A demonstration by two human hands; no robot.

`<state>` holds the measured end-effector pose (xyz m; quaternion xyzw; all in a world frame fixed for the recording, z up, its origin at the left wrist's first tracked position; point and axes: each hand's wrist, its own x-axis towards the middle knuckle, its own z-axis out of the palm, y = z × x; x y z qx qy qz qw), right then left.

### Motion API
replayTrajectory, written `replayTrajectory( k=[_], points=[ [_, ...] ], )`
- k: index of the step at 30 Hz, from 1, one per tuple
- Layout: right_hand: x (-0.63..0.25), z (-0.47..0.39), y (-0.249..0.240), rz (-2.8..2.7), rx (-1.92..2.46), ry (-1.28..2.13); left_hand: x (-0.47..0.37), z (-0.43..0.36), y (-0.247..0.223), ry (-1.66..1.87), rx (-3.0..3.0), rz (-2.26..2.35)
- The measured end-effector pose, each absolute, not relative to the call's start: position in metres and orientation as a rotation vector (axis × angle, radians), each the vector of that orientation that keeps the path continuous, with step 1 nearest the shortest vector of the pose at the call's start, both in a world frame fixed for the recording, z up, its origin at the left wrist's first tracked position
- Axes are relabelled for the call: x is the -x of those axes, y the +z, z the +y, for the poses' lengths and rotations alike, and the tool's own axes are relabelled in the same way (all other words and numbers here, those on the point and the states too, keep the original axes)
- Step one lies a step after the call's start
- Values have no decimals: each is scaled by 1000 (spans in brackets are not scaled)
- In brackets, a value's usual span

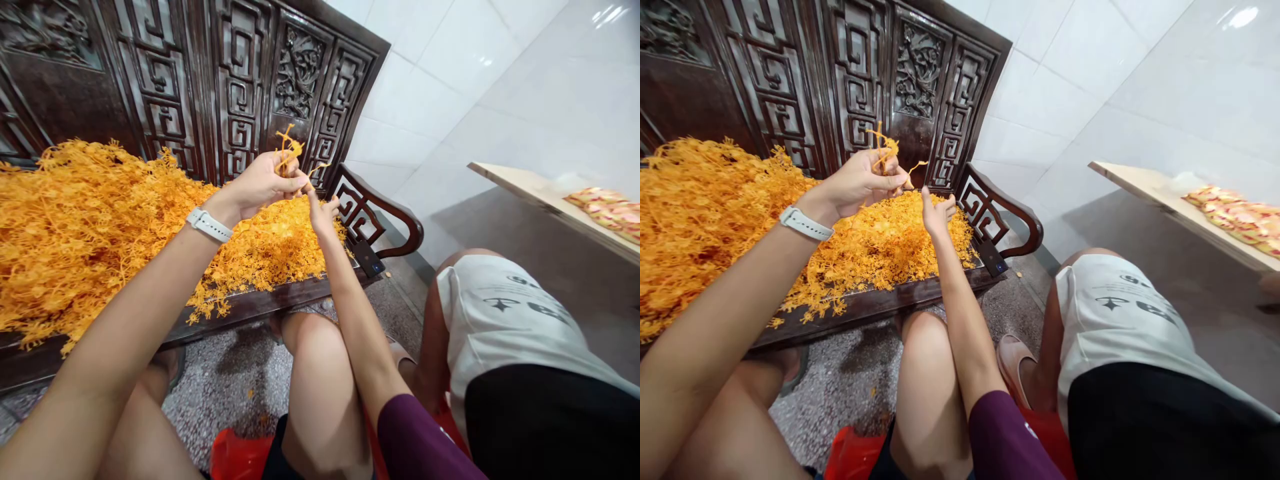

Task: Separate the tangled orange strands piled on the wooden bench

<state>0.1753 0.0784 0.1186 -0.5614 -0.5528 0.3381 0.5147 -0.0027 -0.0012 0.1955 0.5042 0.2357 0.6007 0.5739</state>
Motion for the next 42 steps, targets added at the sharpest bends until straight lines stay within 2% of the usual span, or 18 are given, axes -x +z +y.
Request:
replayTrajectory(
  k=[2, 6, 12, 17, 19, 23, 30, 36, 42],
  points=[
    [-175, 78, 107, -1330, 1360, 797, 11, -5, 197, 1348, -1213, 576],
    [-167, 45, 122, -1311, 876, 1179, 19, -2, 190, 1237, -1314, 569],
    [-159, 14, 159, -1390, 582, 1039, 23, 10, 183, 1192, -1472, 635],
    [-194, 26, 166, -1087, 194, 1343, 33, 7, 190, 1203, -1500, 712],
    [-202, 28, 167, -1018, 162, 1363, 33, 4, 192, 1205, -1403, 716],
    [-192, 20, 166, -1146, 453, 1424, 27, 0, 193, 1162, -1212, 737],
    [-160, 0, 160, -1511, 657, 950, 12, 7, 186, 1156, -1255, 710],
    [-163, -7, 157, -1528, 701, 818, 8, 9, 187, 1258, -1295, 781],
    [-160, -25, 165, -1811, 665, 646, 9, 14, 192, 1489, -1342, 856]
  ],
)
